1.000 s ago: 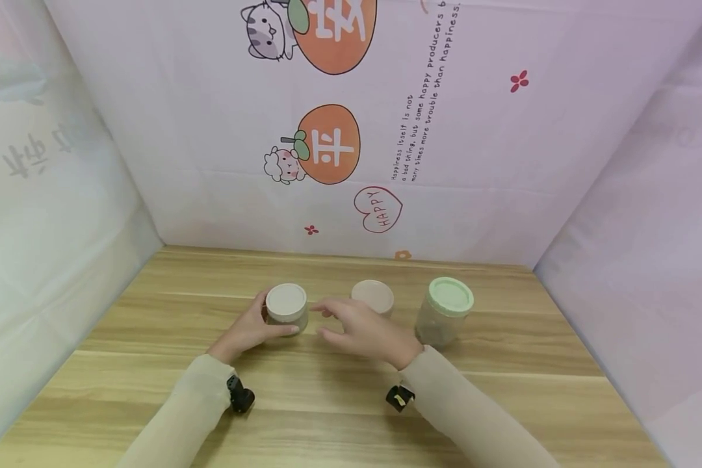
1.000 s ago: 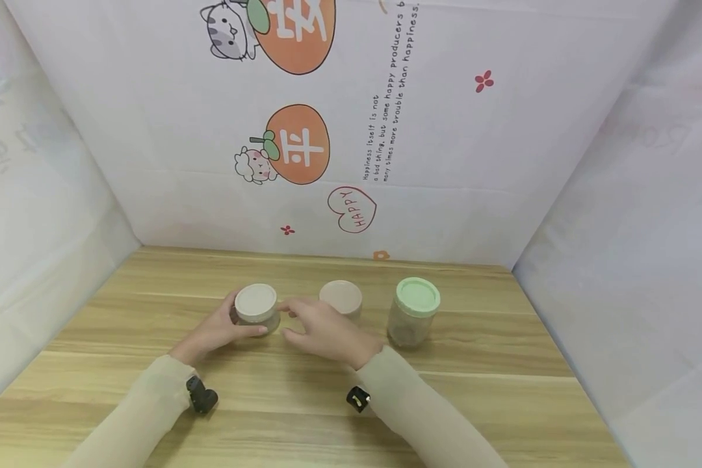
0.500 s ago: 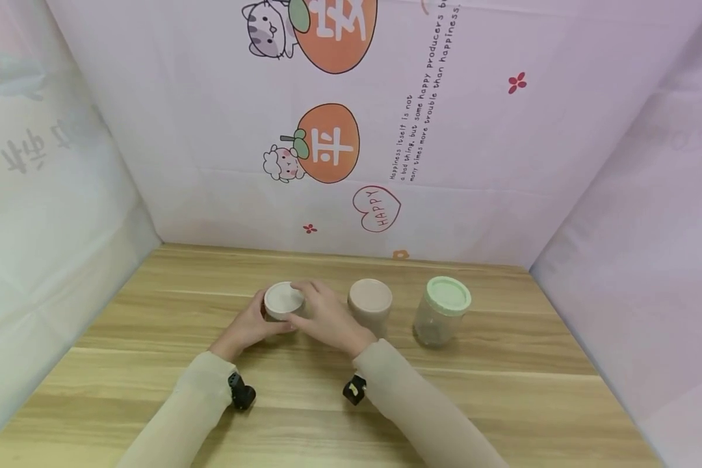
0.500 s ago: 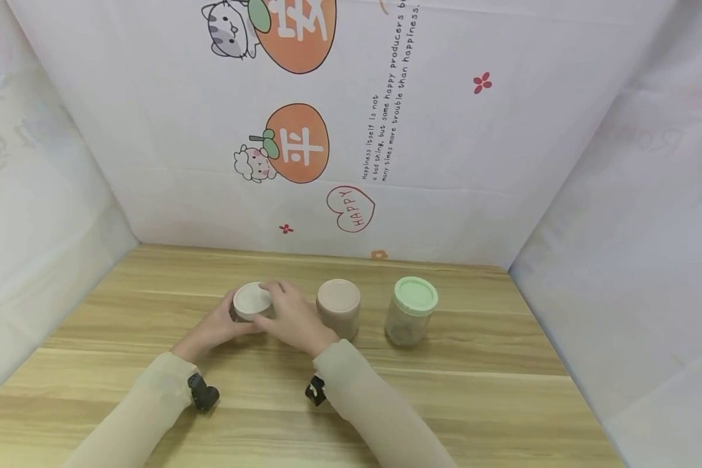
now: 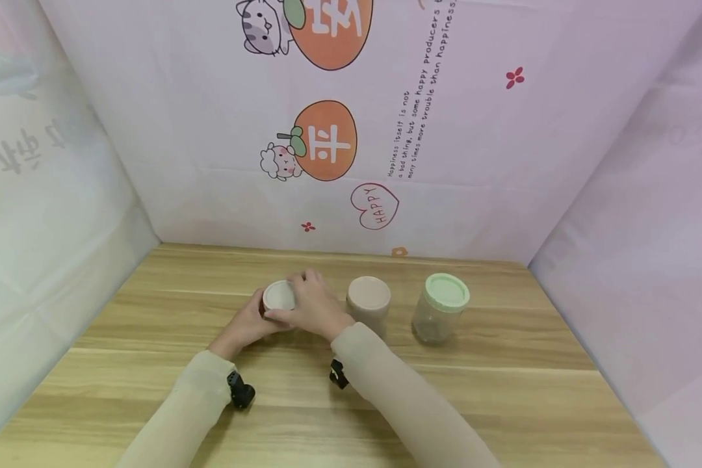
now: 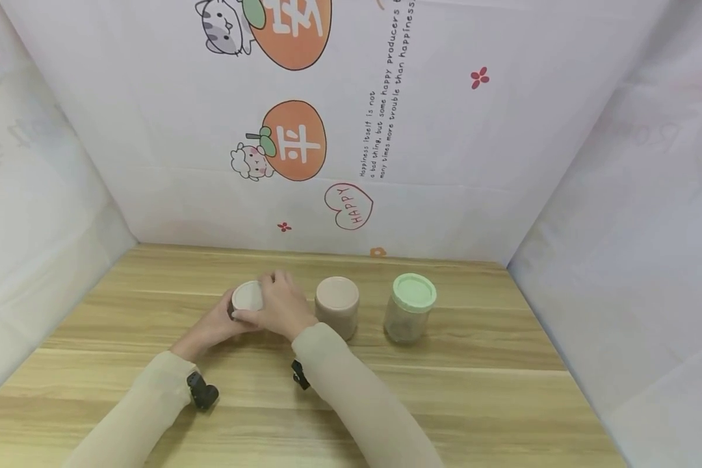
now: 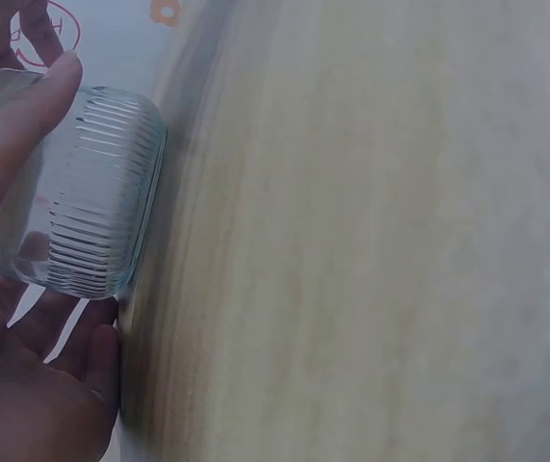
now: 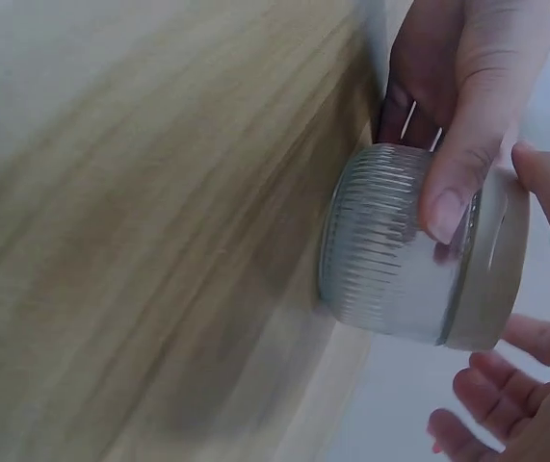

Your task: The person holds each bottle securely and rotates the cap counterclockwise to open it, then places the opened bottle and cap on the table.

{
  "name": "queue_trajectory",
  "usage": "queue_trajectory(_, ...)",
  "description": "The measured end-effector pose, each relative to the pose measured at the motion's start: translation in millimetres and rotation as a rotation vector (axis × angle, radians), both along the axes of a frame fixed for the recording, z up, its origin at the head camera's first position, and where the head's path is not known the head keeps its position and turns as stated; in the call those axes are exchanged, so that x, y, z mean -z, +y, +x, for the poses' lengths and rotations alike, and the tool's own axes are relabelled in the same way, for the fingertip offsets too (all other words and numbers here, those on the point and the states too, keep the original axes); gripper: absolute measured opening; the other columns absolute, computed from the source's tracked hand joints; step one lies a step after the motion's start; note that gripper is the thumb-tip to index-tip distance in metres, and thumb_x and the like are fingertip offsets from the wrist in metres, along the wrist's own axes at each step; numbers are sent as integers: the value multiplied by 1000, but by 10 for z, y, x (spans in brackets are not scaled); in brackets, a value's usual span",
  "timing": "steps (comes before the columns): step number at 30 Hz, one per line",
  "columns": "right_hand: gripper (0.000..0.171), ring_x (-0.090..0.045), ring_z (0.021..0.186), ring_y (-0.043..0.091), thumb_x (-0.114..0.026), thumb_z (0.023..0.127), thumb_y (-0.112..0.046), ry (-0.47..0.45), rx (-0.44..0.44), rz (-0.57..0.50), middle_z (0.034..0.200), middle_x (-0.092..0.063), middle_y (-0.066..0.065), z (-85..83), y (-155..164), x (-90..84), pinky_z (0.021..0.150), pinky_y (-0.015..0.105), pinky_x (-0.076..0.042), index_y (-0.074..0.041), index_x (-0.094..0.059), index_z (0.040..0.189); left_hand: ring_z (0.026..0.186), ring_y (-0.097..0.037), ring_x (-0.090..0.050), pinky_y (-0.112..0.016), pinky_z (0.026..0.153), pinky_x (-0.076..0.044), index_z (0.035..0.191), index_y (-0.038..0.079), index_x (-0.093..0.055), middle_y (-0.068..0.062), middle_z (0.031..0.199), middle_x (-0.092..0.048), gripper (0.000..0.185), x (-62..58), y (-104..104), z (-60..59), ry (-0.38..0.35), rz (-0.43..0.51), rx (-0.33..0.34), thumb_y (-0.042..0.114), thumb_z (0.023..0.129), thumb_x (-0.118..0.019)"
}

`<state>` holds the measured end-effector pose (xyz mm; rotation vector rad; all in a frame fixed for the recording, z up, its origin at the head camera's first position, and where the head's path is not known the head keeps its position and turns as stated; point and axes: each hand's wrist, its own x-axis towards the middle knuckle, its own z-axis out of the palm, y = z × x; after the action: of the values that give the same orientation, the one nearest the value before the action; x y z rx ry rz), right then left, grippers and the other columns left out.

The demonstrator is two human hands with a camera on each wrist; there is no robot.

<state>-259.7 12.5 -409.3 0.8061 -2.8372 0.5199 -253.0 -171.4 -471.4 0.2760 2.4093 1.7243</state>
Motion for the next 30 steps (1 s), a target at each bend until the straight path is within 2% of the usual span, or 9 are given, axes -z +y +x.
queue_trajectory(5, 81, -49, 106, 19, -64, 84, -71, 10, 13, 50, 122, -55, 8, -31, -36, 1, 87, 31, -48, -6, -59, 133, 133, -39, -42, -55, 107, -39, 154, 9, -28, -19, 149, -40, 91, -16, -2, 3, 19, 4, 14, 22, 84, -84)
queue_trajectory(12, 79, -47, 116, 21, -68, 86, -65, -47, -13, -26, 130, -53, 6, -102, -27, 79, 93, 33, -47, -8, -57, 140, 134, -38, -40, -56, 108, -37, 155, 10, -26, -19, 149, -39, 90, -47, -15, 6, 5, 4, 37, 23, 86, -82)
queue_trajectory(19, 74, -46, 122, 22, -69, 87, -57, -54, -73, -65, 139, -54, 5, -143, 24, 114, 95, 37, -47, -13, -55, 144, 135, -36, -39, -55, 109, -36, 154, 9, -27, -18, 148, -40, 88, -65, -27, 22, 16, -4, 49, 24, 86, -82)
queue_trajectory(26, 82, -43, 122, 21, -70, 83, -47, -116, -124, -57, 151, -47, 2, -125, 39, 78, 91, 35, -46, -14, -43, 153, 138, -39, -36, -58, 111, -33, 155, 7, -25, -20, 152, -36, 89, -78, -49, 38, 17, -19, 61, 25, 88, -81)
queue_trajectory(30, 88, -41, 133, 27, -72, 83, -39, -149, -166, -98, 157, -37, 11, -123, 35, 75, 98, 41, -45, -16, -33, 158, 140, -41, -33, -58, 113, -29, 155, 4, -24, -22, 153, -34, 88, -61, -61, 31, 20, -14, 63, 24, 89, -80)
